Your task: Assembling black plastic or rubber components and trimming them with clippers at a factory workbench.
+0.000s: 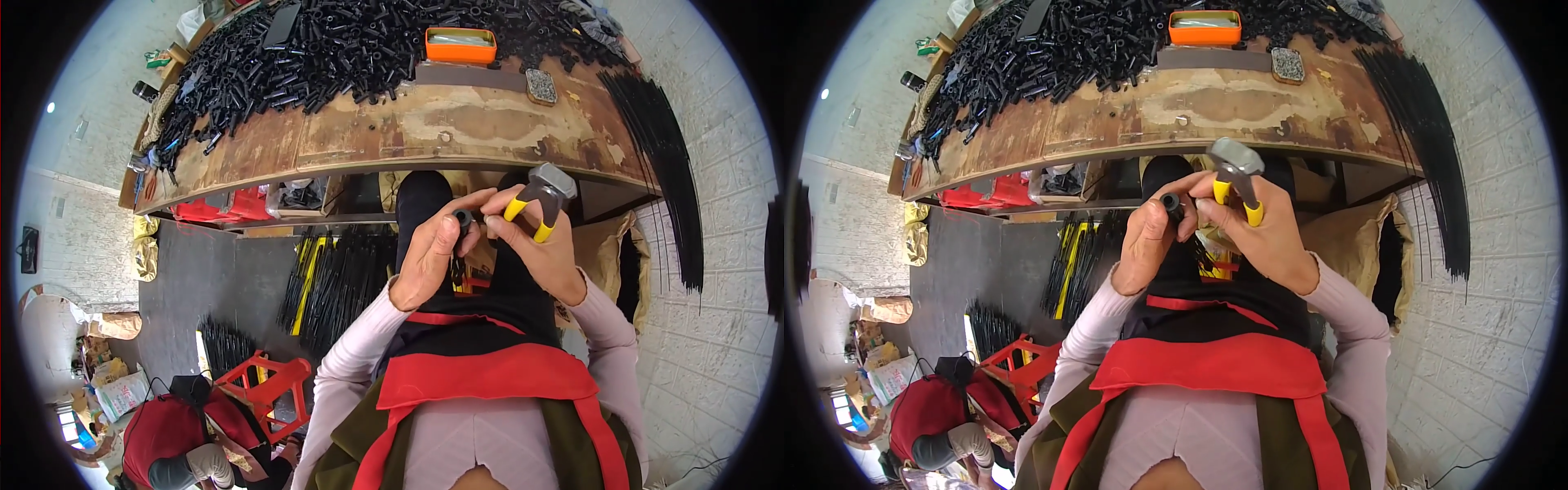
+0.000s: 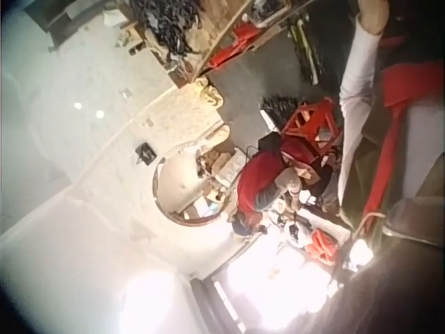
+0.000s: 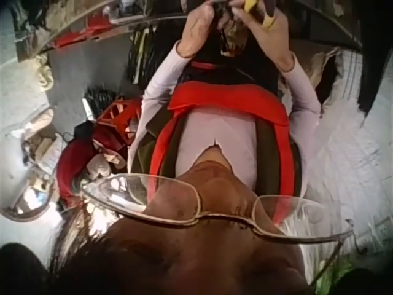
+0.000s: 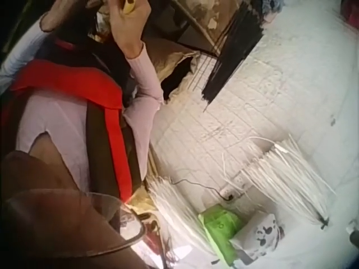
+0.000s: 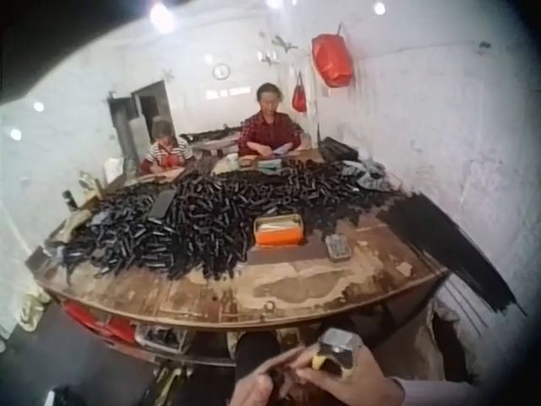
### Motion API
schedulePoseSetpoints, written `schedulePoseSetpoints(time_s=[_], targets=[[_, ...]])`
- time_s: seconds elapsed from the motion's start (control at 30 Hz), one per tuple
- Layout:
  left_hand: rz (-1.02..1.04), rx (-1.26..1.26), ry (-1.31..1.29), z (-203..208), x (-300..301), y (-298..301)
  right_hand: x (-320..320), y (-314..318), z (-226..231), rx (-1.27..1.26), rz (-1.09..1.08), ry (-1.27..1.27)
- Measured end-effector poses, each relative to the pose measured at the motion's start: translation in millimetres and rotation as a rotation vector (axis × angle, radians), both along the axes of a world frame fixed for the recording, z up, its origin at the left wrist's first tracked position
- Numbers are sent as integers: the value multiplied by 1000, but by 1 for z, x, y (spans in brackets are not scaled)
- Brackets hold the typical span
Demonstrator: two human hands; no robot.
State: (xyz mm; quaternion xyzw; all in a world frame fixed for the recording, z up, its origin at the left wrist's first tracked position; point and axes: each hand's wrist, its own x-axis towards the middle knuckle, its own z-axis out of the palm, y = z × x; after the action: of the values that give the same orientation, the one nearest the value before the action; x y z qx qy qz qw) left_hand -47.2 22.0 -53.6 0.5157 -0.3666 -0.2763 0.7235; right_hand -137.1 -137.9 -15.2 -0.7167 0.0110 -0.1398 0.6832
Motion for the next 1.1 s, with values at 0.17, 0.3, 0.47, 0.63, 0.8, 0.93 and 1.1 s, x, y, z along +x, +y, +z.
schedulePoseSetpoints(time_s=[0.17, 0.3, 0.47, 0.63, 0.8, 0.93, 1.1], targets=[[3, 12, 32, 1, 4, -2, 1, 0, -4, 125, -53, -37], [8, -2, 66, 1, 5, -5, 3, 2, -8, 266, -29, -26], [-7, -9, 94, 7, 0, -8, 6, 10, -9, 364, 45, -35], [-13, 6, 106, 9, 0, -8, 6, 12, -6, 305, 38, 32], [-15, -3, 98, 8, 0, -9, 7, 10, -7, 279, 44, 46], [-27, -21, 128, 7, -1, -10, 8, 10, -9, 289, 38, 19], [-42, -12, 126, 7, 0, -9, 8, 9, -10, 306, 37, 36]])
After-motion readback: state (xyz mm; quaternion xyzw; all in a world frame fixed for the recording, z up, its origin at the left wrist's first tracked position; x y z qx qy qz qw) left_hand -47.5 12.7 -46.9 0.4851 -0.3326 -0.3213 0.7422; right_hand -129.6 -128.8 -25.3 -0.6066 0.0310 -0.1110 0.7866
